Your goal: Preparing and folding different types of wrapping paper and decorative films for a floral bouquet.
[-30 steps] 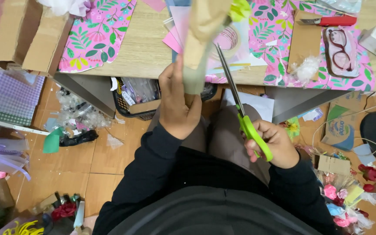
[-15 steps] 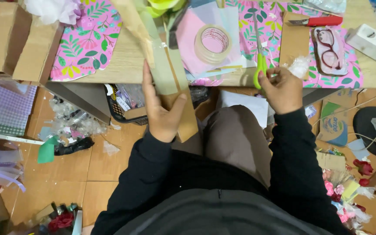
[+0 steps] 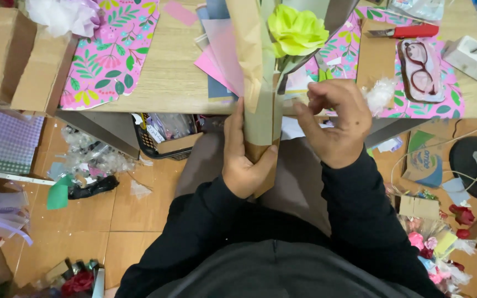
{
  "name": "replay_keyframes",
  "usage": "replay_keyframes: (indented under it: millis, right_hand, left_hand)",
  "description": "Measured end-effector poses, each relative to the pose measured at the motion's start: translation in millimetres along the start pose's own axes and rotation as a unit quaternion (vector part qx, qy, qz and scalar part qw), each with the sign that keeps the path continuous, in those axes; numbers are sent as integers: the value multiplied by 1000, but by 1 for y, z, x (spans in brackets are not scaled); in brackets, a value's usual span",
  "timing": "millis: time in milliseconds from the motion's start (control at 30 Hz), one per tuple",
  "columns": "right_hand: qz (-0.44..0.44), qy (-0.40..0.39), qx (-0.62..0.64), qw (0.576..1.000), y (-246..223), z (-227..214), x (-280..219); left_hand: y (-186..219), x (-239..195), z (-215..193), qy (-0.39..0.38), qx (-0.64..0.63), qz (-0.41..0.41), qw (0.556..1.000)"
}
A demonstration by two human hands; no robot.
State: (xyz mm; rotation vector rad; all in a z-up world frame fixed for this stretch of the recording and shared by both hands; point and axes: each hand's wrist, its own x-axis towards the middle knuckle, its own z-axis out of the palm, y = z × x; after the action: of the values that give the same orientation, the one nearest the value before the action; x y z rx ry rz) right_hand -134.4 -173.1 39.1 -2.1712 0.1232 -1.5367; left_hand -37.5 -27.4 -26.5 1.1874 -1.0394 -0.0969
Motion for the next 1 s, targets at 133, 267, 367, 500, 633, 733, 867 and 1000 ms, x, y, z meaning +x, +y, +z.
replay_keyframes:
  millis: [133,267,367,500,633,733,867,1000]
  right_hand:
    - [-29,-9,17,999,-19,4,10]
    - [-108,-31,-40,993,-16,-3,15]
    - [-149,-21,-66,987,-14,-4,16]
    - [-177,3,-83,981,-17,-3,16]
    - [-229,16,-109,967,-14,-3,18]
    - [-250,41,-171,952,-10,0,16]
    - [-258,64,-194,944,-4,3,8]
    - [-292,89,-186,934,-3,0,6]
  left_hand:
    - [11,0,6,-19,-1,5,1000]
    - [14,-2,6,-29,-3,12,999]
    - [15,-2,7,-31,-1,19,999]
    - [15,-4,9,-31,-4,23,999]
    - [19,-6,9,-47,8,16,999]
    - [19,-7,9,-54,7,15,998]
    - [19,-9,11,-63,29,18,997]
    - [22,-9,13,-70,37,37,996]
